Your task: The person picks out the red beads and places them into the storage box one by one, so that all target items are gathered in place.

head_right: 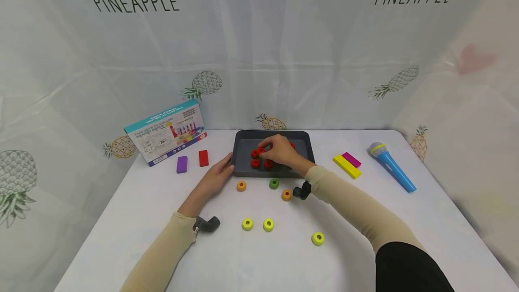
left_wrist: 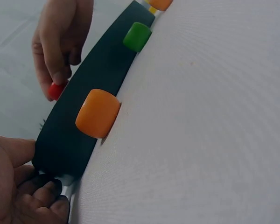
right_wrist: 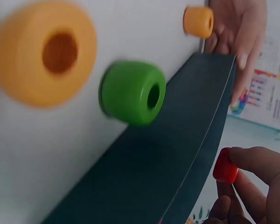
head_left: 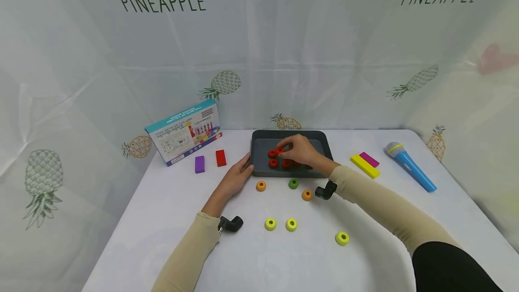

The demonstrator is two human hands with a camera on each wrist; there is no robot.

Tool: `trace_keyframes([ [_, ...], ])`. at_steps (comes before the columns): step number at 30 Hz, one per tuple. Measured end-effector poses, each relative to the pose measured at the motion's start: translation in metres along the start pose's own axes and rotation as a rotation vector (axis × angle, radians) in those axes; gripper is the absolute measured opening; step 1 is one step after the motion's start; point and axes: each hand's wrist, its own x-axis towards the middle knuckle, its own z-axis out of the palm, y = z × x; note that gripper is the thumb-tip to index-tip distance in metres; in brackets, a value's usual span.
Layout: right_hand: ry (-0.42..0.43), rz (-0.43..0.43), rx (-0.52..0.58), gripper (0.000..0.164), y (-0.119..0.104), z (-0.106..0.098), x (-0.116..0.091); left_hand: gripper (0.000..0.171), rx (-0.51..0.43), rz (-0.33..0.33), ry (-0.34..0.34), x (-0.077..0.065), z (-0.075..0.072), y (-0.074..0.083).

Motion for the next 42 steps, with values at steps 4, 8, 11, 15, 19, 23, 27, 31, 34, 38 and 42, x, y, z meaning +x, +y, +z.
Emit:
trace_keyframes([
  [4,0.002,0.044,-0.019,0.035,0.003,-0.002,0.006,0.061,-0.004,0.009,-0.005,0.000,0.001,0.000],
  [8,0.011,0.084,-0.033,0.035,0.009,-0.001,0.013,0.062,-0.003,0.015,-0.007,0.000,0.002,0.001],
  [11,0.017,0.099,-0.038,0.036,0.013,0.001,0.018,0.061,-0.001,0.013,-0.003,-0.001,0.002,0.002],
  [15,0.024,0.113,-0.048,0.036,0.019,0.004,0.023,0.061,-0.002,0.008,-0.007,-0.002,0.002,0.002],
  [19,0.042,0.114,-0.075,0.034,0.022,0.005,0.028,0.061,0.000,0.000,-0.010,-0.002,0.002,0.001],
  [23,0.045,0.120,-0.100,0.033,0.026,0.008,0.034,0.062,0.005,-0.004,-0.009,-0.002,0.001,0.000],
  [27,0.043,0.120,-0.106,0.035,0.028,0.010,0.039,0.061,0.000,0.004,-0.003,-0.003,0.000,0.000],
  [31,0.041,0.133,-0.134,0.036,0.031,0.013,0.042,0.061,-0.007,0.007,-0.001,-0.003,0.002,0.000],
  [34,0.029,0.148,-0.152,0.035,0.033,0.015,0.044,0.062,-0.011,0.010,-0.009,-0.004,0.003,0.001],
  [38,0.026,0.150,-0.147,0.035,0.036,0.015,0.044,0.061,-0.012,0.013,-0.012,-0.003,0.006,0.004],
  [42,0.030,0.152,-0.148,0.035,0.039,0.012,0.040,0.061,-0.006,0.018,-0.022,-0.001,0.010,0.006],
])
